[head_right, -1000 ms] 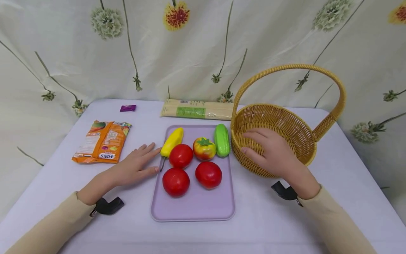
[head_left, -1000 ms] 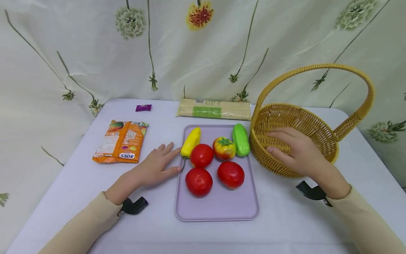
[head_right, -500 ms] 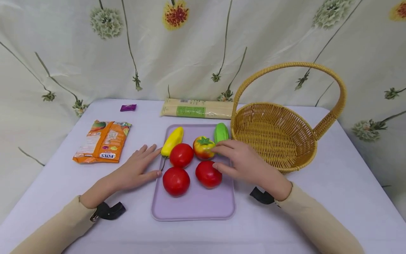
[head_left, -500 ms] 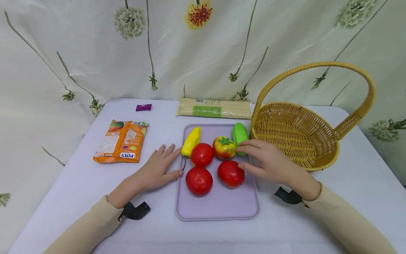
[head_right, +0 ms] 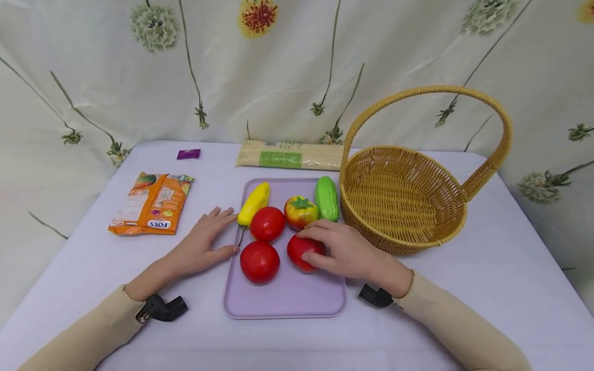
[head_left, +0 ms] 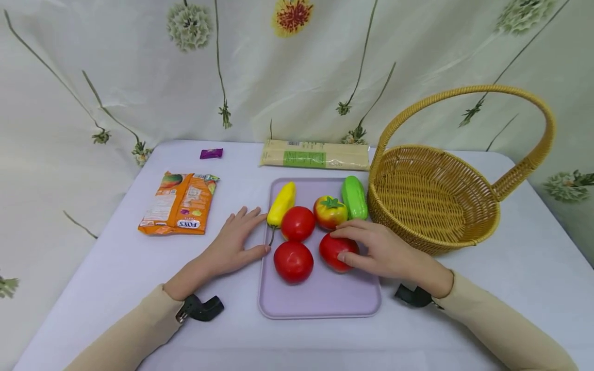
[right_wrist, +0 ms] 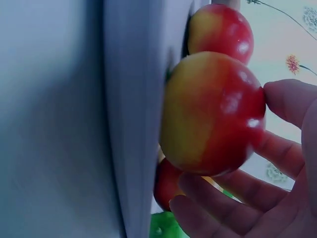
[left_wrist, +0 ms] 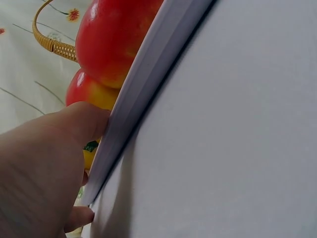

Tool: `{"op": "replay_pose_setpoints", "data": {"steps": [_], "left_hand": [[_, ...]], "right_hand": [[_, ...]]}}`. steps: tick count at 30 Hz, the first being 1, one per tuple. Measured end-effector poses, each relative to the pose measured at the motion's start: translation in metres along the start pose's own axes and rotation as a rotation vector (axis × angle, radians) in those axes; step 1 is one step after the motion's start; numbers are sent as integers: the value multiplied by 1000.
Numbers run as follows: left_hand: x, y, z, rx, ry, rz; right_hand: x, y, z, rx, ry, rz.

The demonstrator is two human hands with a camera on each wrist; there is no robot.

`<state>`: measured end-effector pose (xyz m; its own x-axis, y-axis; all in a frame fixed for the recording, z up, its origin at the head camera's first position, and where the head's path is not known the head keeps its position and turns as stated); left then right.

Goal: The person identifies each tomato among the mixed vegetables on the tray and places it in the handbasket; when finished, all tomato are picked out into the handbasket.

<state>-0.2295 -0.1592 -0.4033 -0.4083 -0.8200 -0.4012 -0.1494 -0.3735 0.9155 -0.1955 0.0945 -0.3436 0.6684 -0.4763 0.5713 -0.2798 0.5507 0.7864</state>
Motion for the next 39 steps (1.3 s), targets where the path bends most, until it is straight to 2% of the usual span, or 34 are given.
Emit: {"op": "replay_pose_setpoints", "data": {"steps": [5,14,19,29,39], "left_hand": [[-3,2,0,-16,-20,-10],[-4,0,2,-6,-63,-18],[-6,0,2,1,-82,-17],[-6,0,3,12,-88,-20],[-5,0,3,16,-84,-28]], "right_hand": [[-2,-2,0,-9,0,59],[-6,-8,-1,-11,24,191],[-9,-12,-1,-3,-1,253],[-14,-12,-1,1,-36,337],[-15,-14,0,16,-51,364]]}}
Point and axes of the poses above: each hand's wrist, its own z-axis towards the middle knuckle, its own y-axis out of the back of the hand, x = y × z, the point moved 9 cm from there along z, towards the middle knuckle, and after that the axes turned 9 degrees about z, right-handed, at the moved point
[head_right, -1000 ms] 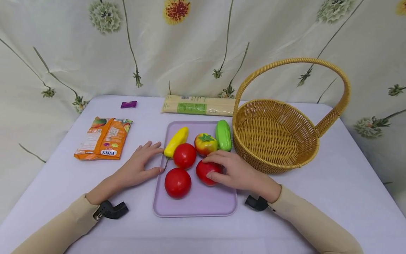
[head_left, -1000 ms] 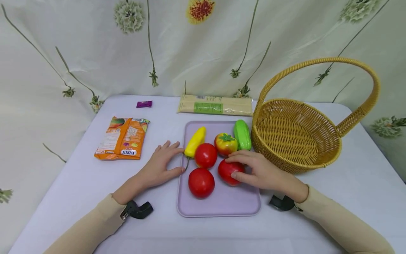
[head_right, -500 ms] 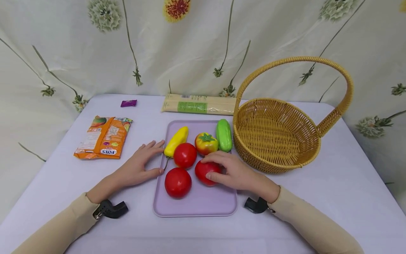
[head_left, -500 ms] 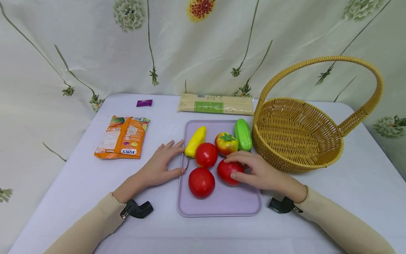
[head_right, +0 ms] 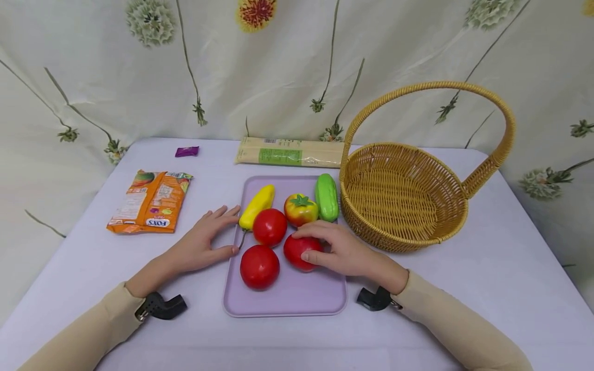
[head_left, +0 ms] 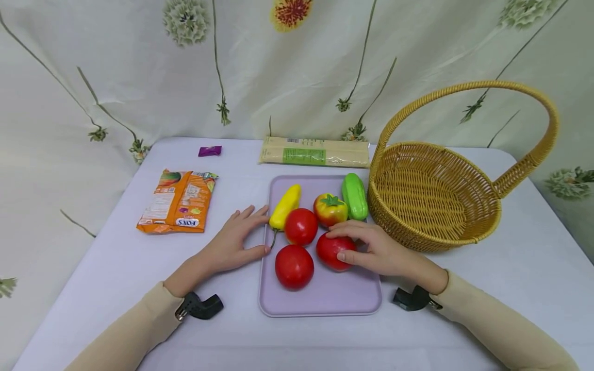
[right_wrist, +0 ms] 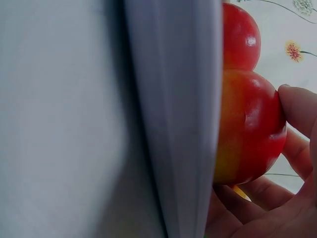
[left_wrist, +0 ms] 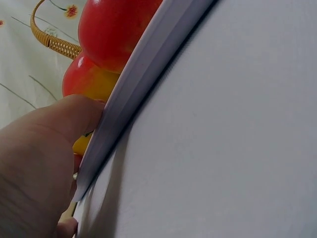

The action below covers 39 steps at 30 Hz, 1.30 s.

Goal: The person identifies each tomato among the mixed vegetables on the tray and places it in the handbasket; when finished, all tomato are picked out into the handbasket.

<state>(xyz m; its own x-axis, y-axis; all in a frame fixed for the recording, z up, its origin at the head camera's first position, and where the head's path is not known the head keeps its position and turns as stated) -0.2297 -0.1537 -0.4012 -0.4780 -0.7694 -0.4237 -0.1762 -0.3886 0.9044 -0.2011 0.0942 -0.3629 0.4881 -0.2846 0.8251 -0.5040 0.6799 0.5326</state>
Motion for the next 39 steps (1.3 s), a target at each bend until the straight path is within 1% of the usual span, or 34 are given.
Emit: {"op": "replay_pose_setpoints", "data": {"steps": [10,18,21,25,29,39], "left_hand": [[-1,2,0,-3,2,-2],[0,0,-1,-3,3,2],[0,0,0,-7,1,8],[0,0,0,-18,-9,12],[0,1,0,-32,-22,14],[1,0,0,-22,-18,14]], "right_hand": [[-3,-3,0,39,-31,65],[-3,-3,-1,46,-46,72],[-3,-3,0,51,-30,49],[-1,-3,-1,60,11,15],[-1,-5,-1,82,11,30],[-1,-7,-1,110,23,43]]}}
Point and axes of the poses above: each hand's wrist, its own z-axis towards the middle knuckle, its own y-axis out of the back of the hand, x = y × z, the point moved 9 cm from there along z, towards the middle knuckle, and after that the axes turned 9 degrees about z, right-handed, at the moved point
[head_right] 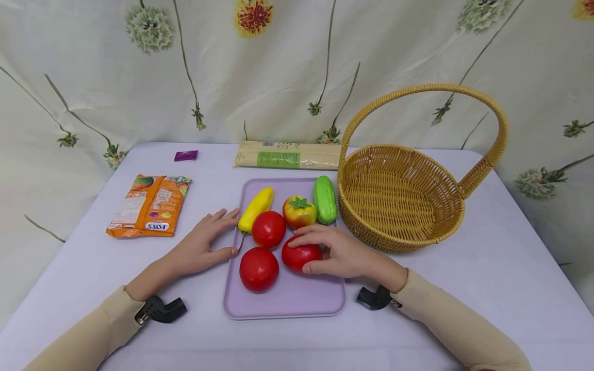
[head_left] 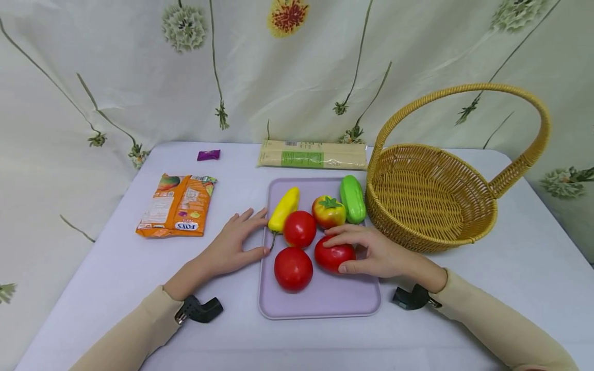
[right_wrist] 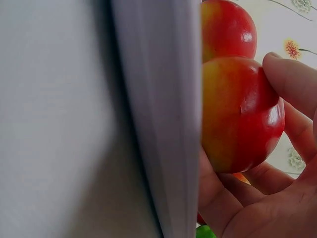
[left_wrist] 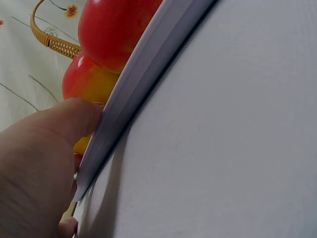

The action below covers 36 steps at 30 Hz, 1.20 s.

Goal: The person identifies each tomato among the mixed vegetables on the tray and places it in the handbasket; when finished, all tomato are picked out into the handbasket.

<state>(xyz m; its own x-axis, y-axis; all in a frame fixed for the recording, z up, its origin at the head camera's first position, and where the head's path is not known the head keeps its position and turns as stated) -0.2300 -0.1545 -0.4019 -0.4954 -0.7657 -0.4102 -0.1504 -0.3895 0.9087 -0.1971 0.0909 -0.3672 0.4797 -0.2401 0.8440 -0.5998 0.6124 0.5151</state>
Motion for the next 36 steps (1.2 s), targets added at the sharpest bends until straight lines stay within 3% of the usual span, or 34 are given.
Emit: {"op": "replay_pose_setpoints", "data": {"steps": [9,17,28,36], "left_hand": [[1,0,0,-3,4,-2],[0,0,2,-6,-3,6],[-1,0,1,12,9,3],[0,1,0,-1,2,1]], "right_hand": [[5,2,-1,4,-13,-8],[19,25,-9,-59,-42,-7],[44,78,-30,-249,47,-73],[43,109,-37,-397,49,-44]]}}
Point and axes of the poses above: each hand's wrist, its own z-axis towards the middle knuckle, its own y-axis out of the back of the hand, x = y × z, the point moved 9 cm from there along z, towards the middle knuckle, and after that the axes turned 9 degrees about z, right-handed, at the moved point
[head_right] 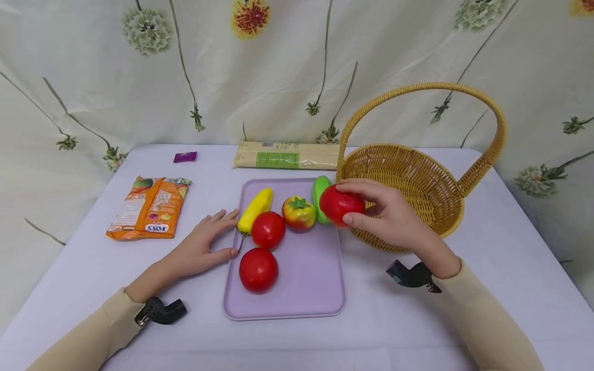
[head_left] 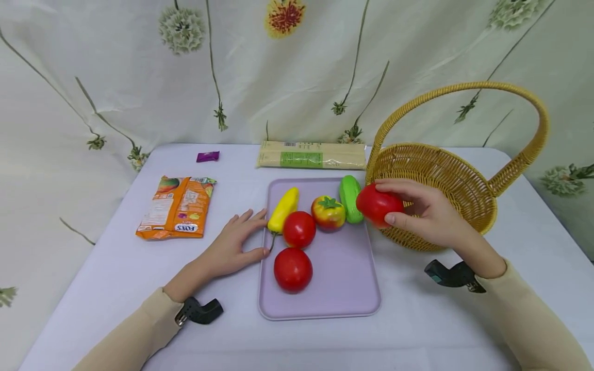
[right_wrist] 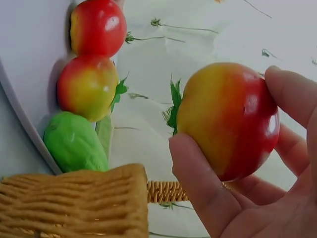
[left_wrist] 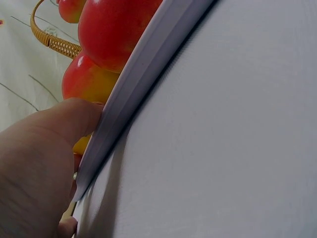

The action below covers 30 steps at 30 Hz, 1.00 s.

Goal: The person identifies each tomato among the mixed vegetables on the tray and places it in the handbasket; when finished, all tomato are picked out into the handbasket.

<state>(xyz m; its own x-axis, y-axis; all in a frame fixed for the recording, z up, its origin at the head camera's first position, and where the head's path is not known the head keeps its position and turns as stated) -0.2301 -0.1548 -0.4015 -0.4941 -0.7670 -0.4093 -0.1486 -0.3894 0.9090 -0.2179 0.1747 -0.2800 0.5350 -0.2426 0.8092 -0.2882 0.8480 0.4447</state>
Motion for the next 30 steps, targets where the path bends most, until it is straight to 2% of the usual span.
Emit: {"op": "replay_pose_setpoints", "data": {"steps": [8,14,23,30], "left_hand": [[1,1,-2,-15,-1,-3],[0,2,-1,-12,0,-4],[-1,1,0,-6,-2,-5],[-1,1,1,-5,4,-11]], "right_hand": [[-17,22,5,-137,-114,-16],[-35,35,6,-200,-219,-23],[-53,42,5,-229,-301,-41],[-68,45,5,-213,-369,-62]]}}
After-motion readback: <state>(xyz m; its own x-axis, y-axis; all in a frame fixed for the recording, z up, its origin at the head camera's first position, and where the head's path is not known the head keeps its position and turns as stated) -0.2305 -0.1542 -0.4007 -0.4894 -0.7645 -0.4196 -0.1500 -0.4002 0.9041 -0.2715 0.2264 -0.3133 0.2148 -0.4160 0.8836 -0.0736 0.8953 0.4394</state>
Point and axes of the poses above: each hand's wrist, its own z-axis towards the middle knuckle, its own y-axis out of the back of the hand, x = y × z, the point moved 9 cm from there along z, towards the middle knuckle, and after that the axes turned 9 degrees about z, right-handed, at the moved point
